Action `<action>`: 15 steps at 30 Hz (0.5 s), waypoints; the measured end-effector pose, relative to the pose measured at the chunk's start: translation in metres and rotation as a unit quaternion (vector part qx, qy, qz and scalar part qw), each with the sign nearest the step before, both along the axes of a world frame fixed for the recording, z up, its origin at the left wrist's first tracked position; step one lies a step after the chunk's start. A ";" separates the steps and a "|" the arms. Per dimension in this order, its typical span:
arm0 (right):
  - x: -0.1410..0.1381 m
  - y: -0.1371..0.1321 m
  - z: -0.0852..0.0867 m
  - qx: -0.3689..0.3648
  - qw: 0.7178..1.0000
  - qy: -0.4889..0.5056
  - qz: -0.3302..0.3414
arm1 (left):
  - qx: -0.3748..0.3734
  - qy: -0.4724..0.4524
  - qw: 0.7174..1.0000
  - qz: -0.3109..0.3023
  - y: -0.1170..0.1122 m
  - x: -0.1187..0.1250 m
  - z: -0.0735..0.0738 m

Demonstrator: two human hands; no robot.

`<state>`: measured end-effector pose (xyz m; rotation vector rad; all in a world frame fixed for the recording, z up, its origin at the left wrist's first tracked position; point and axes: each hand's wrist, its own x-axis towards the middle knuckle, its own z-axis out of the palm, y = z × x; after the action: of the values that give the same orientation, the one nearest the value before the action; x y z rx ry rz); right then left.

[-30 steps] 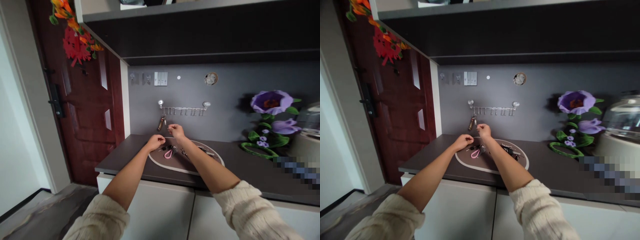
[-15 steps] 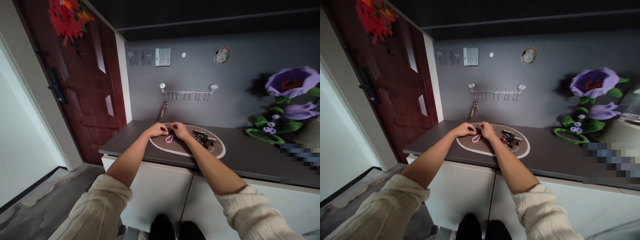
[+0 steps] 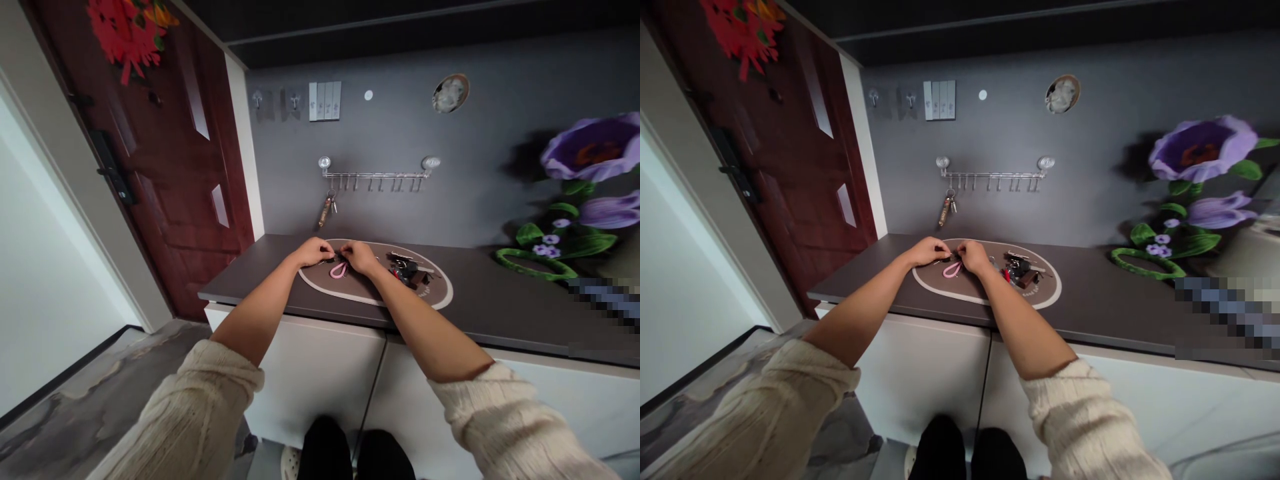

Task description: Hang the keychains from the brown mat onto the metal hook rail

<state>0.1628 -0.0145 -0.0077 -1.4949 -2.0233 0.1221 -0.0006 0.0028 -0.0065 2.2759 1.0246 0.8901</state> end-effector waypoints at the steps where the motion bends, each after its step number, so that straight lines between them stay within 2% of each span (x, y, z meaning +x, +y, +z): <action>1: 0.000 0.000 0.000 -0.001 1.000 -0.002 0.001 | -0.001 -0.008 1.000 0.006 0.001 0.000 -0.001; 9: 0.000 0.001 -0.001 -0.002 1.000 0.023 0.018 | -0.062 -0.139 0.988 0.033 0.007 0.001 -0.002; 15: -0.001 0.003 -0.001 0.017 0.992 0.113 0.058 | -0.110 -0.230 0.966 0.032 0.006 0.001 0.000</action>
<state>0.1620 -0.0111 -0.0083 -1.2818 -1.9179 0.2899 0.0008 0.0086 -0.0064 1.7470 0.9310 1.1953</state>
